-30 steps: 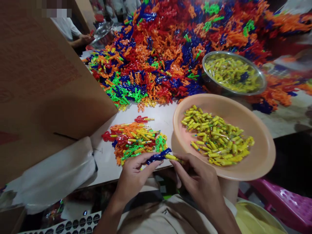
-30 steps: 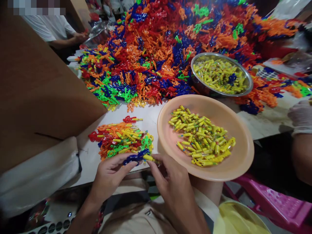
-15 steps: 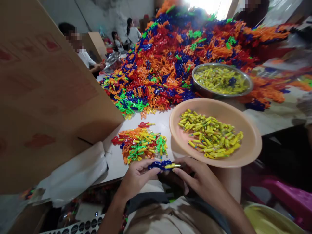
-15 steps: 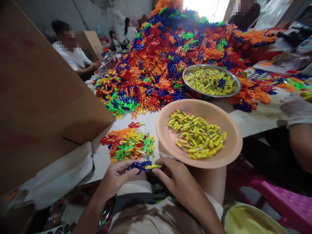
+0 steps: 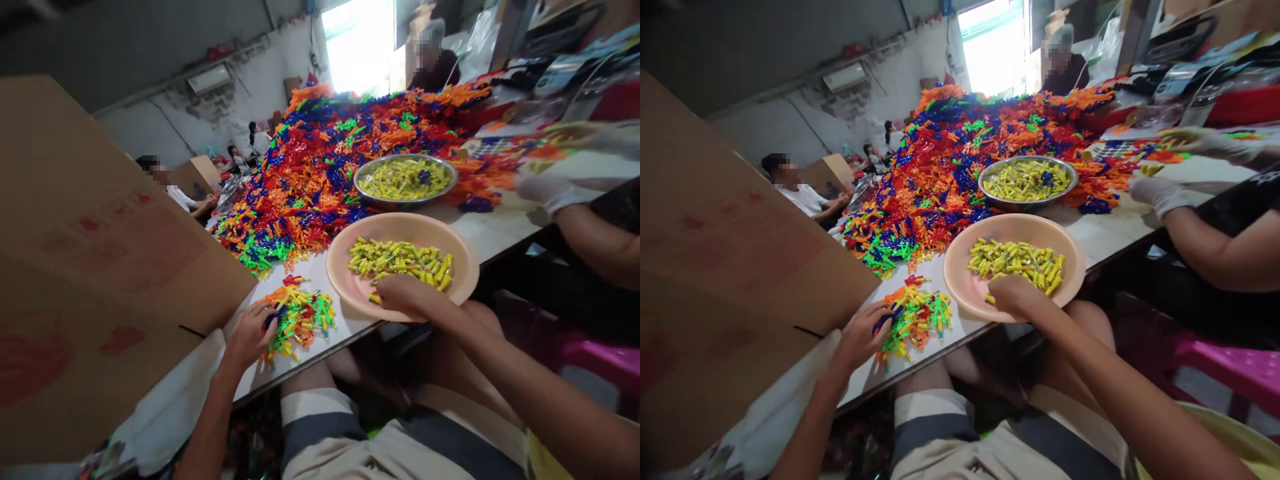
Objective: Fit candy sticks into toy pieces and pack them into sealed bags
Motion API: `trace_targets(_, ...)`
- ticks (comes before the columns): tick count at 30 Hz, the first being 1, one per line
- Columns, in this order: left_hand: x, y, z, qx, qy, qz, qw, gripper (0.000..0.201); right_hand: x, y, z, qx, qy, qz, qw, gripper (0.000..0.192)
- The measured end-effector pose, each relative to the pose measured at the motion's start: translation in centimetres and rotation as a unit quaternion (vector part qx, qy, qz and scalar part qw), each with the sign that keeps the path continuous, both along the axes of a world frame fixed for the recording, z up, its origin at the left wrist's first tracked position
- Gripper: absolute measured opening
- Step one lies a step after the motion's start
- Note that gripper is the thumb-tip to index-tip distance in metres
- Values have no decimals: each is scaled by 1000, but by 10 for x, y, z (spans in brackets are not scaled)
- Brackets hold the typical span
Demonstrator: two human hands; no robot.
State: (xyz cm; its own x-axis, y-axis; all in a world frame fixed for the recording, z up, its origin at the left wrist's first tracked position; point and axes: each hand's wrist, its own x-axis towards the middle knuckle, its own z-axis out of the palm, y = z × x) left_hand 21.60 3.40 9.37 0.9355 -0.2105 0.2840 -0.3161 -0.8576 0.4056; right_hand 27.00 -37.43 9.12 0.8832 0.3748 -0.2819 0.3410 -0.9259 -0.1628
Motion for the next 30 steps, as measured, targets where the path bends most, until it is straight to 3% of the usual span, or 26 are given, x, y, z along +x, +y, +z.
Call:
trace_targets(3,25,-10,8,8,34,12,999,27,2,7,-3,-16,25,8,1000,35)
trace_targets(7,96,-28,13,-11,113,51,992,31,-6,6,8,-14,10,18,1000,28)
trace_targets(11,160,-45,13,-33,179,114,977,42,-17,2,21,34,-47,27,998,20)
trace_targets(14,183,-55,9,-54,205,164,963,44,-21,-5,21,85,-83,32,992,20)
trace_targets(18,191,-63,3,-107,230,199,947,44,-20,-20,8,149,-117,37,981,25)
trace_targets(22,191,-59,10,-187,243,186,934,44,-23,-36,-5,248,-150,12,957,28)
trace_targets(26,174,-50,25,-278,232,159,918,41,-42,-37,-6,408,-171,-62,895,27)
trace_targets(30,117,-55,30,-386,203,113,893,36,-77,-8,0,538,-159,-143,816,31)
